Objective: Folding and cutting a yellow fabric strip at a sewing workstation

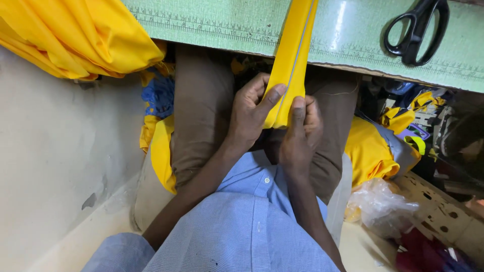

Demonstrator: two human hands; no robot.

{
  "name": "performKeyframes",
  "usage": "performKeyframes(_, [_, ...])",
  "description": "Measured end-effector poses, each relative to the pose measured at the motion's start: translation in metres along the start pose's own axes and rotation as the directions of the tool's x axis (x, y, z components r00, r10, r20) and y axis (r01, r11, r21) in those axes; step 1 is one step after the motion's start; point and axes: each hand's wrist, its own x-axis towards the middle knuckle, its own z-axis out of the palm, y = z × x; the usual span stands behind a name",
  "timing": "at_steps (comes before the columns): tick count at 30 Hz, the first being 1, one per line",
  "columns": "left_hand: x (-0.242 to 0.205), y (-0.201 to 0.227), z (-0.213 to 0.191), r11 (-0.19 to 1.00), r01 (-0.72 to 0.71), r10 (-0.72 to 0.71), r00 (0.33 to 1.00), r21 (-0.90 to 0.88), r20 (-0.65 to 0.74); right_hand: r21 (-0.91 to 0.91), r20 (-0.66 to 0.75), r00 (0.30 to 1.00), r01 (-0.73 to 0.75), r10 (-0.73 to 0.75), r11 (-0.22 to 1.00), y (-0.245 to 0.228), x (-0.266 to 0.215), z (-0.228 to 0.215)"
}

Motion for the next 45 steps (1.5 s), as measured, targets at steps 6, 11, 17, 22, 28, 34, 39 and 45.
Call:
performKeyframes(6, [-0.005,0.03,0.007,0.986,-0.026,0.047,0.991,-0.162,0.127,0.363,0.24,0.899,-0.434,0.367,0.825,0.034,0.012,-0.017])
performKeyframes(11, [0.004,0.027,-0.004,0.972,0.025,0.035,0.968,-0.235,0.247,0.114,0.254,0.903,-0.383,0.346,0.917,-0.025,0.019,-0.007])
performKeyframes(17, [0.015,0.021,-0.019,0.977,-0.16,0.101,0.93,0.141,0.353,-0.285,0.204,0.974,0.153,-0.096,0.946,-0.042,0.027,-0.001])
performKeyframes(22, [0.026,0.084,0.0,0.764,-0.409,0.294,0.909,0.498,0.295,-0.429,0.182,0.937,0.349,-0.298,0.833,-0.061,0.023,0.008])
performKeyframes(28, [0.154,0.05,0.049,0.586,-0.536,0.589,0.797,0.607,0.136,-0.596,0.169,0.947,0.318,-0.272,0.737,-0.067,0.011,0.021])
performKeyframes(34, [0.131,0.026,0.025,0.031,-0.484,0.615,0.699,0.874,0.366,-0.67,0.241,0.951,0.307,-0.194,0.676,-0.047,0.003,-0.008])
performKeyframes(39, [0.126,0.063,0.041,-0.256,-0.453,0.604,0.614,0.854,0.508,-0.649,0.176,0.968,0.251,-0.179,0.718,-0.03,0.007,-0.008])
performKeyframes(45, [0.107,0.078,0.019,-0.352,-0.552,0.387,0.65,0.756,0.654,-0.626,0.163,0.977,0.208,-0.135,0.752,-0.034,0.003,-0.002])
